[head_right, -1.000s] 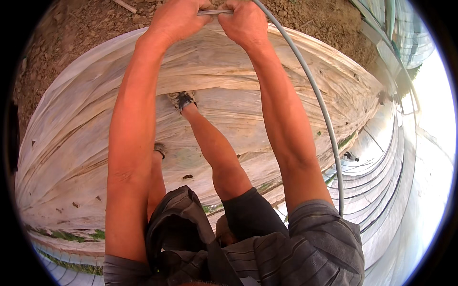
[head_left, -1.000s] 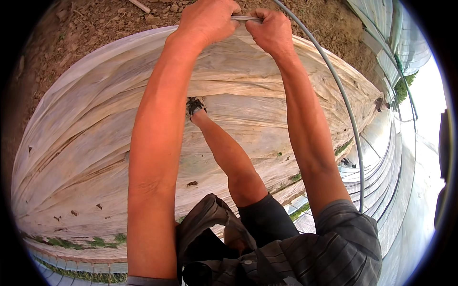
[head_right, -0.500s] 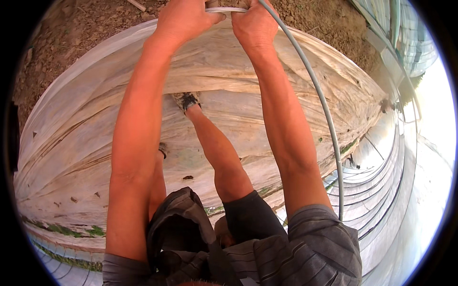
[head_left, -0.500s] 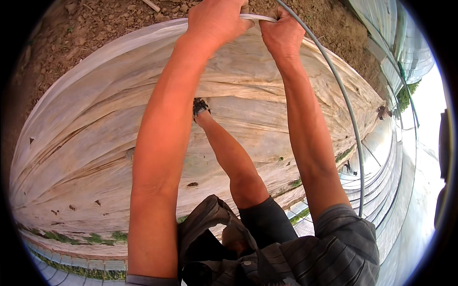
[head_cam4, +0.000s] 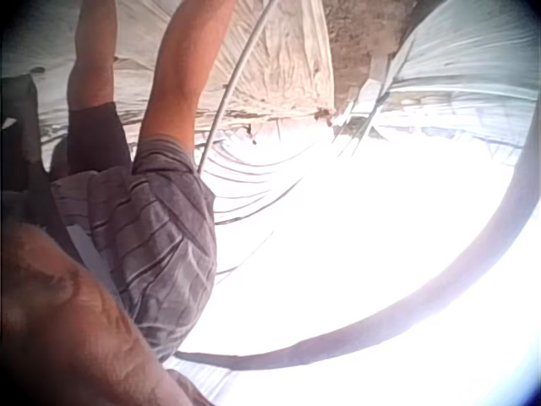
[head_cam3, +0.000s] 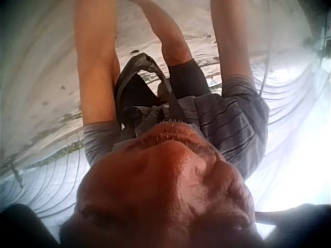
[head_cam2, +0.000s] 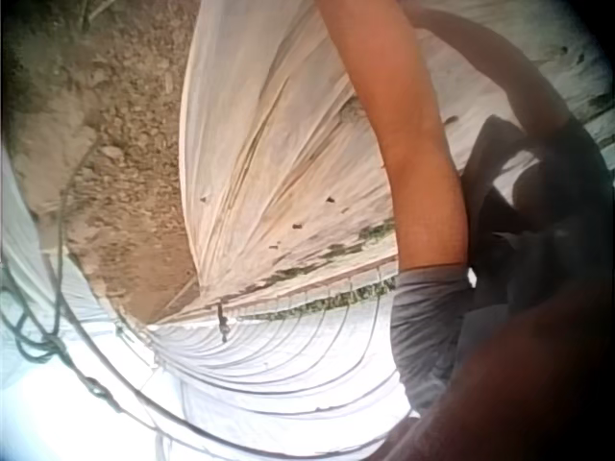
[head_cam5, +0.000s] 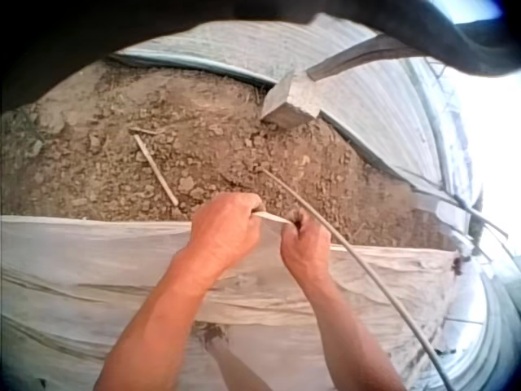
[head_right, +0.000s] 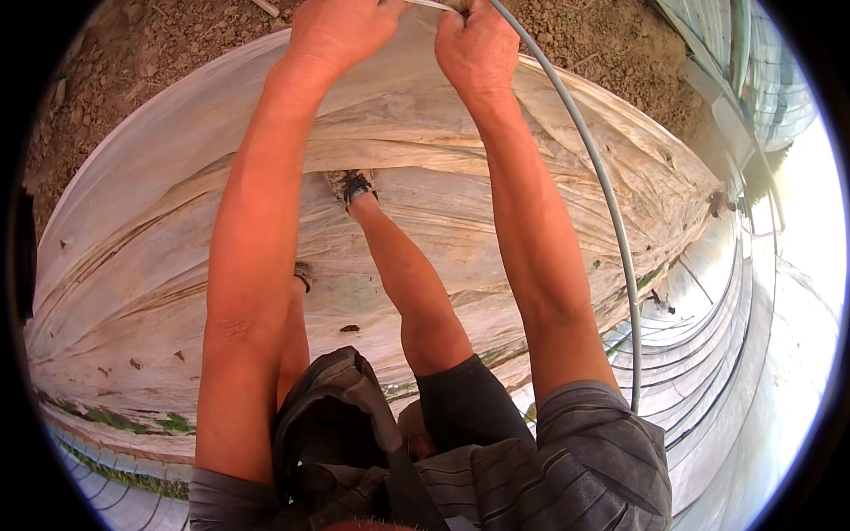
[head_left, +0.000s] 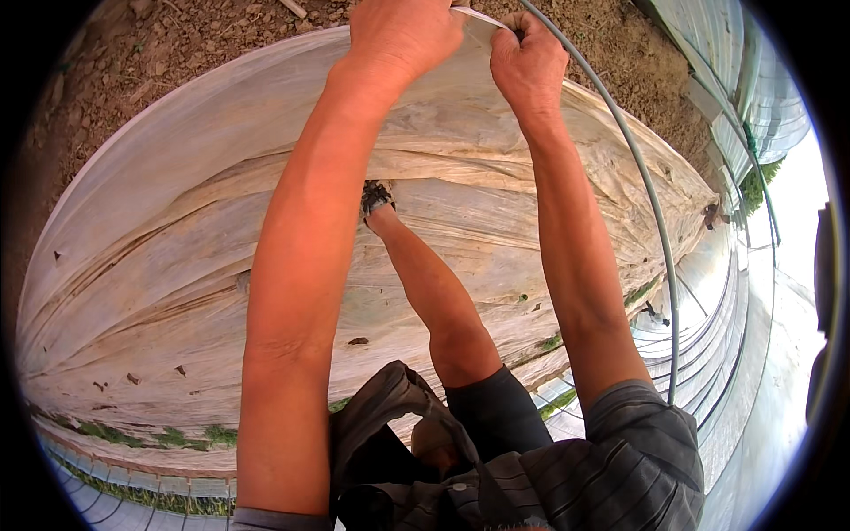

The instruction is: The person is repairing a damaged greenhouse cover. They lift the plastic sheet, align it with the metal frame, and secure it using ties or clips. The person moves along the length of the greenhouse, repeating the process for multiple sections.

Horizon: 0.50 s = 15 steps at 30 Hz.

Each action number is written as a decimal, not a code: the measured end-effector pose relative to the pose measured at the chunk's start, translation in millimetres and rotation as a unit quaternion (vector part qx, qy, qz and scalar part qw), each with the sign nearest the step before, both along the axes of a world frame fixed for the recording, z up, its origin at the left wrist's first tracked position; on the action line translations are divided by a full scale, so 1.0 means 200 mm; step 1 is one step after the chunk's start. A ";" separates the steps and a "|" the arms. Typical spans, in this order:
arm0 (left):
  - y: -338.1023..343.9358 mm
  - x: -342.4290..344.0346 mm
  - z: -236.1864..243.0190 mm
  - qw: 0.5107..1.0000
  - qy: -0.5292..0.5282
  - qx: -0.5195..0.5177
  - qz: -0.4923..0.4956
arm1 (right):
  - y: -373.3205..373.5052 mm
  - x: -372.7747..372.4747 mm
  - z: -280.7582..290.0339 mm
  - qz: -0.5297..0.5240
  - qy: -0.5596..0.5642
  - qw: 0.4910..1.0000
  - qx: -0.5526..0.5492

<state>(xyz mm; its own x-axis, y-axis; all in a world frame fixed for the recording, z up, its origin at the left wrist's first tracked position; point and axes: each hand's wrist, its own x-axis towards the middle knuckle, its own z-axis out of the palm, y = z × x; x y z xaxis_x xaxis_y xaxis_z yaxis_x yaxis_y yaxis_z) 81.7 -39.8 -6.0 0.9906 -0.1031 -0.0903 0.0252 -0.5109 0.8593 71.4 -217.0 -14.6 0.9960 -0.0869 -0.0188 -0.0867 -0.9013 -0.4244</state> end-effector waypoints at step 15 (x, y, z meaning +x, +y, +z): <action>0.18 0.01 -0.01 0.990 0.020 -0.011 -0.141 | 0.11 -0.04 0.06 0.098 0.096 0.988 -0.067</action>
